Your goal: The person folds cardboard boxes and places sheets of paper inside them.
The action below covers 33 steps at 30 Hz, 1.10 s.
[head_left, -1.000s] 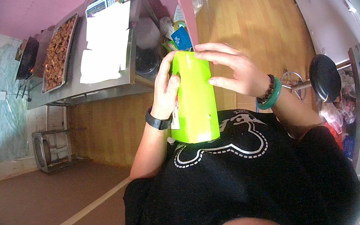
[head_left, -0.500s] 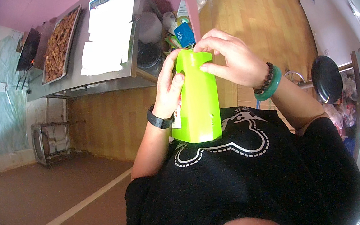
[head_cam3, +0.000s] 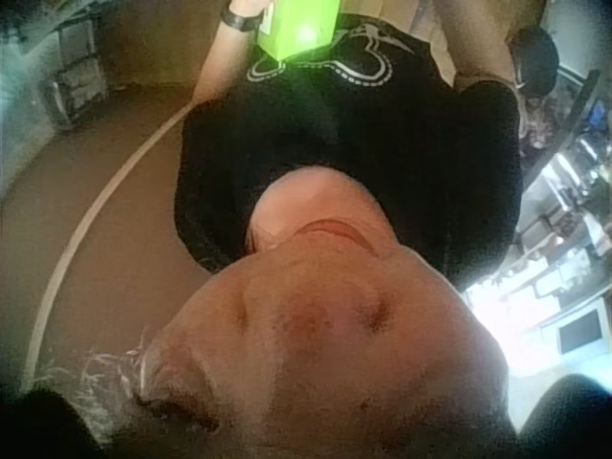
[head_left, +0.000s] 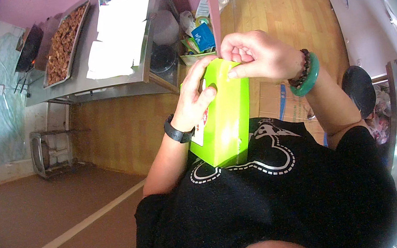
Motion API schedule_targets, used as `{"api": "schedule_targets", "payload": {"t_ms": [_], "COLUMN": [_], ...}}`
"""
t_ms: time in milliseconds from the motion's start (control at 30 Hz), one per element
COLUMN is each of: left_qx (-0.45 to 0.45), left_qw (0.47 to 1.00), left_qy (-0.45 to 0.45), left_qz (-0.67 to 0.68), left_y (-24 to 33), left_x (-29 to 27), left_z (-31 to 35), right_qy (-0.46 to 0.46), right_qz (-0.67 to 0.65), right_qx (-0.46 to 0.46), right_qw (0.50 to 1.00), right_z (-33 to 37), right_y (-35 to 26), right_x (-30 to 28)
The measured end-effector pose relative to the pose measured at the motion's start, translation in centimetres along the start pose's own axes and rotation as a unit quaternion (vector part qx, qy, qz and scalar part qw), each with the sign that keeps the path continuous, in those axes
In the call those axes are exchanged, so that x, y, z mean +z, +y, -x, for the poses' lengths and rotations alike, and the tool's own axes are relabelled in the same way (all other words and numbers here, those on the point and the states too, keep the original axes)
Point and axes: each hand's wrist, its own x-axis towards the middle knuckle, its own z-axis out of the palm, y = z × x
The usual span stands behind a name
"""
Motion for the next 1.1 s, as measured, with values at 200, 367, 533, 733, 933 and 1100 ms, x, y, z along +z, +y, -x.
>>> {"api": "schedule_targets", "payload": {"t_ms": [200,367,533,733,933,1100], "left_qx": [-0.052,-0.099,-0.129,-0.185,-0.191,-0.200], "left_qw": [0.996,0.991,0.980,0.958,0.950,0.945], "left_qy": [-0.042,-0.063,-0.123,-0.126,-0.169,-0.194], "left_qz": [0.056,0.069,0.085,0.181,0.180,0.168], "left_y": [-1.1,-2.0,-1.8,-2.1,-2.6,-3.2], "left_x": [0.8,1.4,2.6,3.2,4.2,5.0], "left_z": [-0.1,0.1,-0.6,-0.4,-0.7,-1.2], "right_qy": [-0.065,-0.045,-0.129,-0.236,-0.279,-0.297], "right_qz": [0.210,0.288,0.306,0.320,0.298,0.254], "right_qx": [-0.068,-0.090,-0.070,-0.076,-0.076,-0.053], "right_qw": [0.973,0.952,0.941,0.915,0.910,0.919], "right_z": [0.3,1.7,1.2,0.8,2.2,3.8], "right_y": [-0.7,-0.2,0.1,1.0,0.6,1.8], "right_x": [-1.1,-0.8,-1.9,-2.7,-3.4,-4.2]}}
